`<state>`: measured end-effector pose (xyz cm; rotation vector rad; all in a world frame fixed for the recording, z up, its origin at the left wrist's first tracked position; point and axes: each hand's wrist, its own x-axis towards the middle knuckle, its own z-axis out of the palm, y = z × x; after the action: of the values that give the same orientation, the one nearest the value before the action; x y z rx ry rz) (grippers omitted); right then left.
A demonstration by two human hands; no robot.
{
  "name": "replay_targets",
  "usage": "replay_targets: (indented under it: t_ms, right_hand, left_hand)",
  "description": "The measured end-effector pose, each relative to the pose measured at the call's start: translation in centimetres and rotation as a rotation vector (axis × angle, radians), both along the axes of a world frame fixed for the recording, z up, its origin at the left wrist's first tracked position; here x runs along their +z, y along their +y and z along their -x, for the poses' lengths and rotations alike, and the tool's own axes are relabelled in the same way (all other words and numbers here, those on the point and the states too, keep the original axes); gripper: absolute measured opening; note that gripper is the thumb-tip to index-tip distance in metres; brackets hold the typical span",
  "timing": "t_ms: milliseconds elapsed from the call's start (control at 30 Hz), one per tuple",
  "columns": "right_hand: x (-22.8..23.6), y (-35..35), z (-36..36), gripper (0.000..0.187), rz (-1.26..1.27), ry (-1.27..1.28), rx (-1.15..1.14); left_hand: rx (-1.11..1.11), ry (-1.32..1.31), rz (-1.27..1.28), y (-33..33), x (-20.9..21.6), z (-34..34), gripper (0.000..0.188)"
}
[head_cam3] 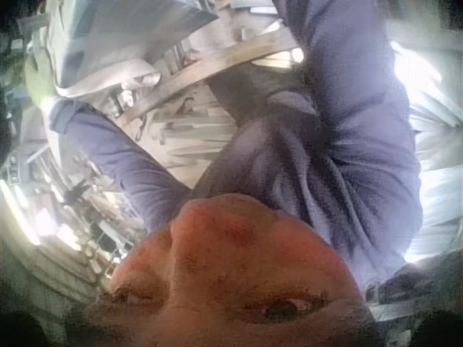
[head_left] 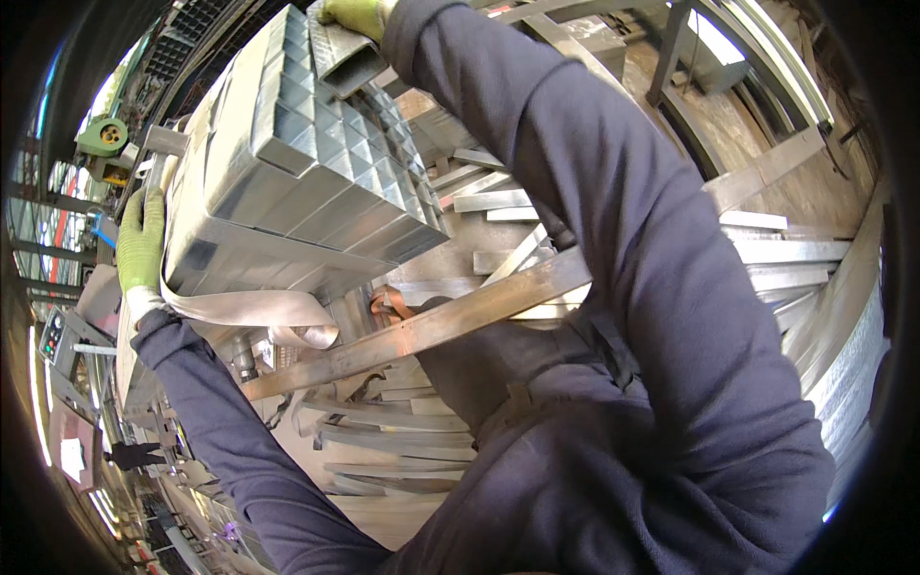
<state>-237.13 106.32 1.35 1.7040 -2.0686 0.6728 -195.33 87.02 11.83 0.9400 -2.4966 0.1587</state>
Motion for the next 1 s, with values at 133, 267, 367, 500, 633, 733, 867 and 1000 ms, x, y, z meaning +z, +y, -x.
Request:
replay_targets:
  t_ms: [133, 267, 367, 500, 633, 733, 867, 1000]
  right_hand:
    - [-0.9, -0.4, 3.4, 0.020, 0.257, 0.060, 0.191]
    - [-1.5, -1.4, 3.0, 0.025, 0.095, -0.013, 0.078]
    - [-0.9, -1.3, 2.1, 0.030, 0.101, -0.070, 0.055]
    - [-2.8, 2.2, 3.3, 0.037, 0.288, -0.447, 0.090]
    - [-7.9, 4.3, 3.4, 0.045, 0.463, -1.057, 0.005]
    - [-11.7, 3.9, 0.6, 0.040, 0.083, -0.648, -0.008]
    - [-15.3, 3.6, -3.2, 0.051, 0.258, -0.972, 0.148]
    - [-15.8, 4.1, -4.6, 0.052, 0.372, -1.315, -0.098]
  left_hand:
    - [0.003, -0.011, 0.062, 0.4, 0.0, 0.0, 0.063]
    - [0.018, -0.014, 0.050, 0.8, 0.0, -0.3, 0.062]
    - [0.026, 0.014, 0.004, 0.9, 0.1, 0.0, 0.063]
    - [-0.049, 0.034, 0.058, 0.9, -0.1, 0.0, 0.058]
    - [-0.063, 0.071, -0.035, 0.3, 0.0, -0.2, 0.053]
    - [-0.021, 0.054, -0.003, -0.3, 0.0, -0.4, 0.054]
    - [-0.072, 0.048, -0.034, -0.9, -0.1, -0.5, 0.054]
    - [-0.029, 0.068, -0.020, -1.2, -0.1, -0.6, 0.057]
